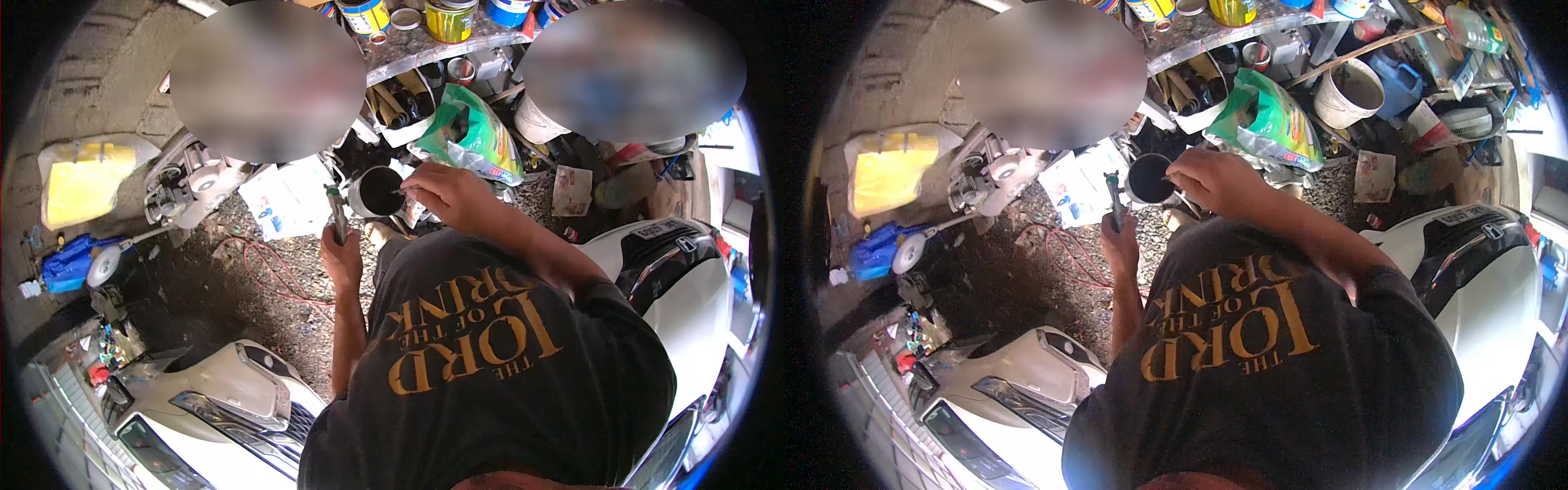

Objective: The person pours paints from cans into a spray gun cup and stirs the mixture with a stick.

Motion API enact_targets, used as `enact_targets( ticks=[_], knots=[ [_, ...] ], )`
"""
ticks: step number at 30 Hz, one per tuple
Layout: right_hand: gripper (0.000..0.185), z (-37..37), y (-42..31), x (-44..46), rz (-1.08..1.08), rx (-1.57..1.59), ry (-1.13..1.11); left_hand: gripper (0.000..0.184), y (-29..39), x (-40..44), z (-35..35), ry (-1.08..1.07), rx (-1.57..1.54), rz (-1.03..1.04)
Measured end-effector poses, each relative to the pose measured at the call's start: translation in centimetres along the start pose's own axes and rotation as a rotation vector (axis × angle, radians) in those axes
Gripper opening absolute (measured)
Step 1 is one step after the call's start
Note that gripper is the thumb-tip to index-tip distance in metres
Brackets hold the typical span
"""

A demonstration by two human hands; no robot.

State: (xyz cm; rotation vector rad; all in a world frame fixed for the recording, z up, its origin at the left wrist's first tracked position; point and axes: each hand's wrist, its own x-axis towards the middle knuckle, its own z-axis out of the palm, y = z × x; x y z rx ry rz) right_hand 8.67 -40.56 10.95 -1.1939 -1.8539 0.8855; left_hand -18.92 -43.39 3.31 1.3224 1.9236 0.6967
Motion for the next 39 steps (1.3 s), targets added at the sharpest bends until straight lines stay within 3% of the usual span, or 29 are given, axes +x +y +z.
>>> enact_targets(
  ticks=[4, 8, 11, 12, 13, 15, 17, 23, 31, 34, 39],
  knots=[
    [0.014, -1.9, -1.7, 0.9, -0.079, -0.08, -0.007, 0.027, 1.9, -0.4, -0.7, 0.035, -0.021, 0.044],
    [0.014, -1.8, -0.6, 1.4, -0.065, -0.037, 0.143, 0.029, 2.0, -0.6, -0.2, 0.167, 0.051, 0.172],
    [0.021, 1.0, 2.8, -0.5, 0.524, 0.245, 0.154, 0.032, 1.4, -0.2, 0.1, 0.239, 0.201, 0.275],
    [0.03, 2.3, 4.8, -1.4, 0.759, 0.438, 0.121, 0.033, 0.7, 0.0, 0.5, 0.266, 0.271, 0.316],
    [0.034, 2.8, 4.7, -1.6, 0.804, 0.616, 0.131, 0.033, 0.1, 0.0, 0.9, 0.29, 0.343, 0.357],
    [0.031, 3.4, 5.2, -1.9, 0.94, 0.817, 0.159, 0.037, -1.2, 0.1, 1.3, 0.202, 0.319, 0.21],
    [0.03, 2.1, 4.2, -1.4, 0.909, 0.793, 0.18, 0.038, -1.3, 0.1, 1.4, 0.137, 0.253, 0.054],
    [0.025, -1.6, 1.7, 0.2, 0.721, 0.611, 0.258, 0.037, -2.0, -0.1, 0.7, -0.031, -0.003, -0.136],
    [0.023, -7.2, -3.7, 2.5, 0.351, 0.368, 0.29, 0.042, -2.8, 1.3, 2.5, -0.177, -0.251, -0.125],
    [0.023, -9.0, -5.4, 2.9, 0.31, 0.379, 0.323, 0.042, 1.1, 1.0, 1.0, -0.243, -0.287, -0.111],
    [0.024, -11.4, -7.5, 3.5, 0.205, 0.368, 0.377, 0.039, 0.3, 2.4, 2.9, -0.252, -0.366, 0.015]
  ],
)
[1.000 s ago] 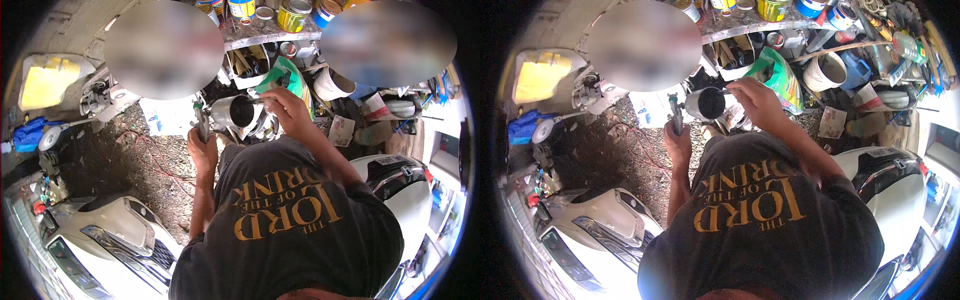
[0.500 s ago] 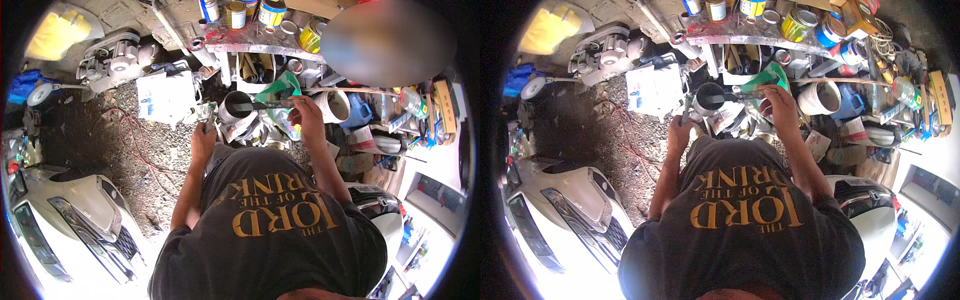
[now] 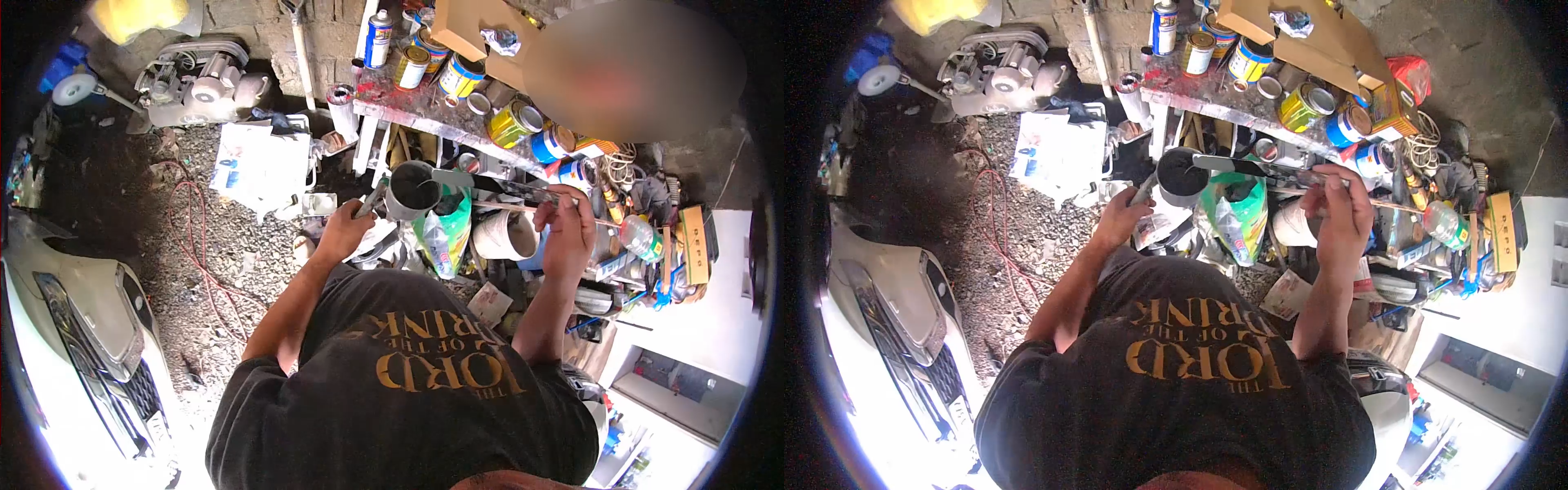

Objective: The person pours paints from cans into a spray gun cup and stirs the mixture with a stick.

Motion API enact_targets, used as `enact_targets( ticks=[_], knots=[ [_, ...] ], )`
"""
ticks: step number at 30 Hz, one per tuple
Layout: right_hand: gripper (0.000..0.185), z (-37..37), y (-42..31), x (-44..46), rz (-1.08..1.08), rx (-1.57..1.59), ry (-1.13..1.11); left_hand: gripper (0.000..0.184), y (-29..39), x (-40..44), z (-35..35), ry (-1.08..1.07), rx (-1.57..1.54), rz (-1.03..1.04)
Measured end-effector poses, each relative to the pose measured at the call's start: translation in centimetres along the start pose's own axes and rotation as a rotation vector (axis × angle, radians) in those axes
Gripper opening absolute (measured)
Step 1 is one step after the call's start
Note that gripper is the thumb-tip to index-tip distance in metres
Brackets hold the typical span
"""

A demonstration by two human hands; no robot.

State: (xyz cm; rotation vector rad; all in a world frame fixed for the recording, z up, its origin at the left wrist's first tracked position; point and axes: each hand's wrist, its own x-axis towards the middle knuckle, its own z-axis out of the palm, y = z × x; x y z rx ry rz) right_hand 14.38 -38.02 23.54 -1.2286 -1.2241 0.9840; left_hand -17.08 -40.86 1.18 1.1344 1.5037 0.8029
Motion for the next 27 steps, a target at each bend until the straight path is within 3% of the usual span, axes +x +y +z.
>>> enact_targets(
  ticks=[3, 6, 13, 20, 26, 27],
  knots=[
    [0.026, -0.4, -1.2, 0.3, -0.072, 0.007, 0.013, 0.039, 2.0, -0.2, 0.2, 0.044, 0.055, 0.076],
    [0.028, -1.0, -1.3, 0.9, -0.138, 0.06, 0.062, 0.035, 4.8, -0.5, -0.4, -0.036, 0.086, -0.059],
    [0.03, -2.1, -1.2, 1.2, -0.162, 0.087, 0.03, 0.04, 5.5, -0.5, 0.3, 0.075, 0.081, 0.085],
    [0.028, -2.3, -1.0, 0.9, -0.143, 0.057, 0.03, 0.039, 6.3, -0.8, 0.6, 0.052, 0.13, 0.072],
    [0.016, -0.6, -1.6, -0.6, -0.061, -0.25, -0.149, 0.031, 5.6, -0.9, 0.8, 0.035, 0.107, 0.101],
    [0.015, 0.2, -1.6, -0.5, -0.204, -0.424, -0.215, 0.028, 6.0, -1.2, 0.7, 0.032, 0.124, 0.056]
  ],
)
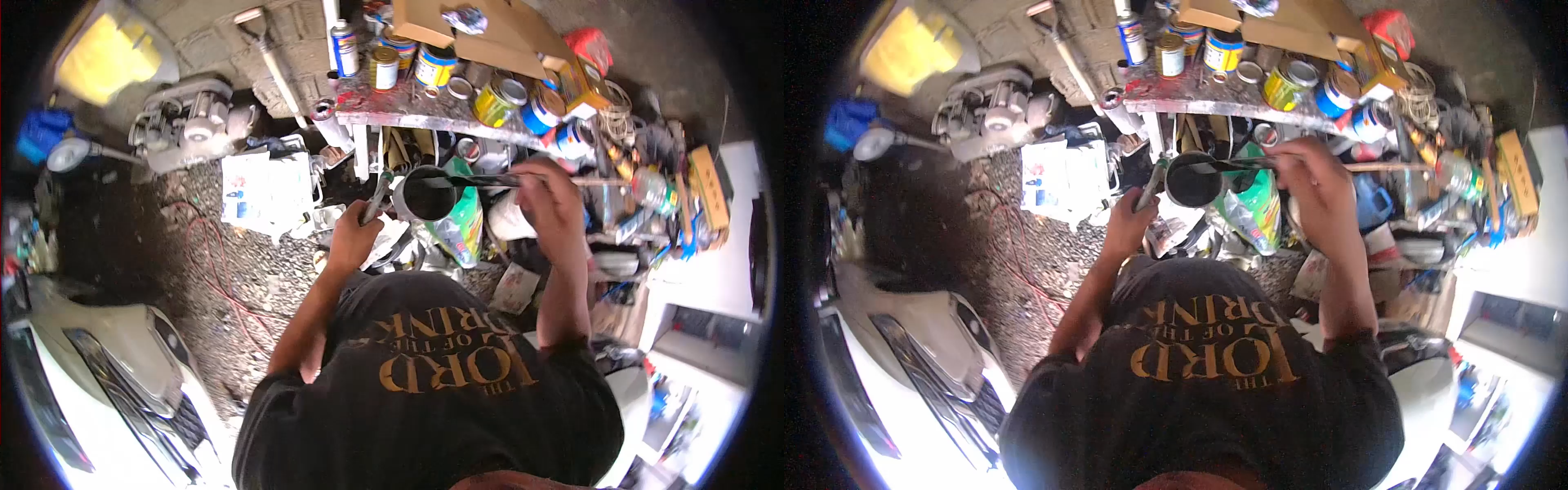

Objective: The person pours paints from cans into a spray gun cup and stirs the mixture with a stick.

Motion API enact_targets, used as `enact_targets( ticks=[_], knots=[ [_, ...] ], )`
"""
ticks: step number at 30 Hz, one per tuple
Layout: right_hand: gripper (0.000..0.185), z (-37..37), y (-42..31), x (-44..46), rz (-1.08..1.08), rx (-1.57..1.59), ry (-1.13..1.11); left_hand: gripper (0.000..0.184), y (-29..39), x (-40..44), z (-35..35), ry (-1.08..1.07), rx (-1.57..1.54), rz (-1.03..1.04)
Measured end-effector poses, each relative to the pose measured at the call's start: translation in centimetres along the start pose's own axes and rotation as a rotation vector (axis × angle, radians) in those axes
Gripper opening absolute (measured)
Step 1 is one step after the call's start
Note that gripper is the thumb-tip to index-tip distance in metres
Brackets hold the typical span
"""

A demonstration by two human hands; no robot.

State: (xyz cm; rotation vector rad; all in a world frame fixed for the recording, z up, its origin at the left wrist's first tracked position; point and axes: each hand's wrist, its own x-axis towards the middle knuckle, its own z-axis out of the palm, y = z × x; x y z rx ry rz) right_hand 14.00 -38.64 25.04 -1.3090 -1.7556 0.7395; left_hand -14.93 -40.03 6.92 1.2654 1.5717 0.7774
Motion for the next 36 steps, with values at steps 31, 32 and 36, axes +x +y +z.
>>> enact_targets(
  ticks=[31, 32, 36],
  knots=[
    [0.017, 8.8, 6.5, -6.4, -0.136, -0.126, -0.022, 0.033, -3.2, -2.6, -1.5, 0.168, 0.197, -0.023],
    [0.017, 8.5, 6.3, -6.2, -0.133, -0.136, -0.012, 0.031, -3.6, -2.6, -1.3, 0.187, 0.184, 0.0],
    [0.015, 9.6, 6.3, -7.3, -0.025, -0.053, -0.059, 0.03, -3.1, -2.8, -1.0, 0.2, 0.205, -0.04]
  ],
)
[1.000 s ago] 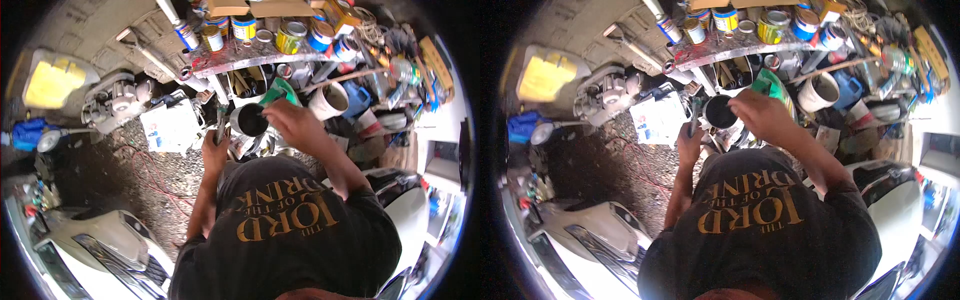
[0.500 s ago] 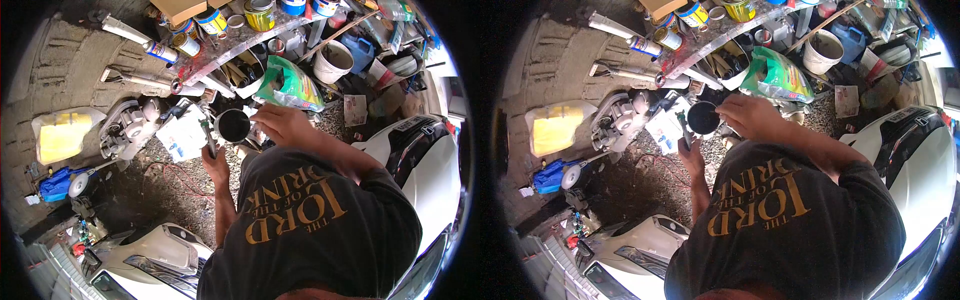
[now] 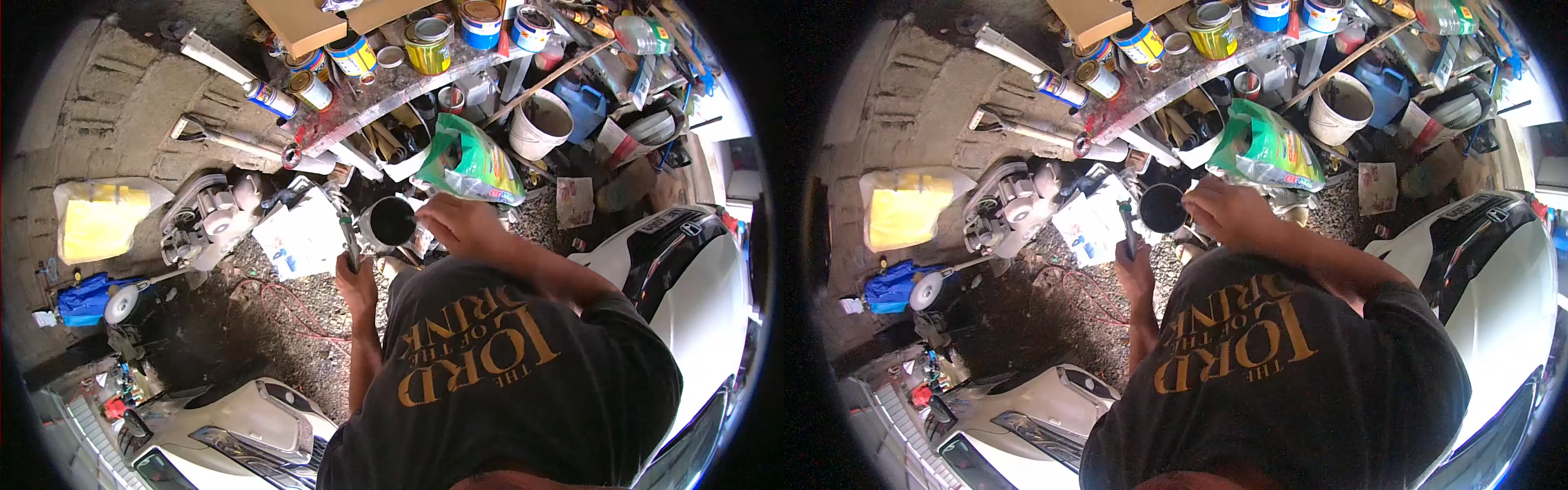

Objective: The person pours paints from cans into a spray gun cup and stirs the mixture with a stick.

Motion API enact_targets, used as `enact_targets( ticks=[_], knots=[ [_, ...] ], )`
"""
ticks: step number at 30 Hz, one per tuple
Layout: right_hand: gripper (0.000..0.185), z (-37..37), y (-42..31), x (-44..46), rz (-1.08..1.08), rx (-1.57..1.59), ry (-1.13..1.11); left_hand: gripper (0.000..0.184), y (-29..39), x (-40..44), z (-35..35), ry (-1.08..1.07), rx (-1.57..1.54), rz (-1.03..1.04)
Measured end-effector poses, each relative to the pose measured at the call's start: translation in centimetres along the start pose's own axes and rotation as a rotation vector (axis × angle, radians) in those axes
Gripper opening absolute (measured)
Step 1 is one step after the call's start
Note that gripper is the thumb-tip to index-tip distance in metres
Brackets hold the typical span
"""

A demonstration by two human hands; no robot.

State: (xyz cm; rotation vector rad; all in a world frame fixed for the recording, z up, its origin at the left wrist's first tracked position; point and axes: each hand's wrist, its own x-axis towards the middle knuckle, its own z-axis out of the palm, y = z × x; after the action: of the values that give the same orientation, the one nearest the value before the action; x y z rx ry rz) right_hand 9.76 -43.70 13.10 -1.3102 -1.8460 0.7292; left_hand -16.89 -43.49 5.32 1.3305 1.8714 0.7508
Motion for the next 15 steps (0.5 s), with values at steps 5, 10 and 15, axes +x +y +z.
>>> enact_targets(
  ticks=[5, 10, 15],
  knots=[
    [0.016, -0.4, -1.1, 0.0, 0.039, 0.054, 0.048, 0.032, -3.0, 0.4, 0.6, 0.002, 0.127, 0.082],
    [0.014, 0.7, 1.0, 0.4, 0.004, 0.015, -0.023, 0.034, -4.4, 0.8, 1.0, -0.037, 0.112, 0.053],
    [0.014, 0.7, 1.0, 0.9, 0.031, -0.086, -0.081, 0.035, -4.1, 0.6, 1.1, -0.072, 0.08, -0.017]
  ],
)
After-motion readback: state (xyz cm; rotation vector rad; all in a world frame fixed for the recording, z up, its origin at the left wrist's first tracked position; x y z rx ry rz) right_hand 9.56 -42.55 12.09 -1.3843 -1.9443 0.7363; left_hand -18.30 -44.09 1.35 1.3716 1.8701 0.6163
